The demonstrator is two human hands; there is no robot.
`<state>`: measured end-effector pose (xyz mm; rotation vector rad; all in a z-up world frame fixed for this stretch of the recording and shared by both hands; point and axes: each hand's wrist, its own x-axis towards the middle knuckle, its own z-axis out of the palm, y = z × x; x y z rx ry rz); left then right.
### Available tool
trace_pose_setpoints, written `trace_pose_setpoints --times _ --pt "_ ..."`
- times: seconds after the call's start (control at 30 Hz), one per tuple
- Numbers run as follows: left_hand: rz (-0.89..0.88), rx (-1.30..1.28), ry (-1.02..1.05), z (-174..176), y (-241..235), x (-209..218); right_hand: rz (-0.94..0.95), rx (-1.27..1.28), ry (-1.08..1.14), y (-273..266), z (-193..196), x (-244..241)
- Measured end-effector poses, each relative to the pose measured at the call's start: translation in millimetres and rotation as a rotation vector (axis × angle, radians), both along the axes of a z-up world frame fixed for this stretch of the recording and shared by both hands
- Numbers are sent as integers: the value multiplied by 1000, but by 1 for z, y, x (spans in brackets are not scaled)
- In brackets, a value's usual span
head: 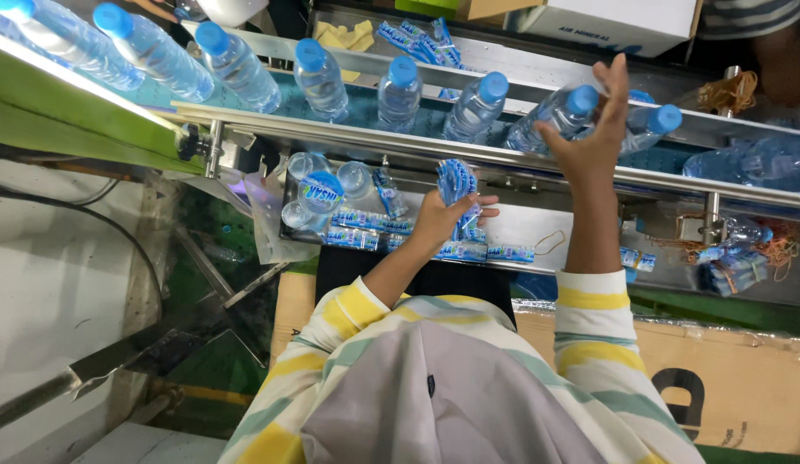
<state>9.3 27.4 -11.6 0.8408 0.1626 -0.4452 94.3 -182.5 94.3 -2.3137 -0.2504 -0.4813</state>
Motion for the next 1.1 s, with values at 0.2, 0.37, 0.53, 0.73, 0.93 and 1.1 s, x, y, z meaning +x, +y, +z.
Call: trace_pose_setpoints --times 0.2,0.37,0.53,0.73,0.93,1.1 --pt "71 11 59 16 -2 -1 -139 106 97 -21 -25 -11" --pt "28 84 138 22 4 -3 -211 178 -53 -24 -46 -39" --pt "2 68 7 13 3 -5 -422 99 -99 -57 -67 -32" --pt "-18 35 78 25 6 -9 -546 41 70 -79 -47 -34" --pt "-54 74 104 27 3 -10 -567 -9 99 -96 -43 -38" --pt "-60 82 33 25 8 -13 -471 -59 -274 -96 -42 -63"
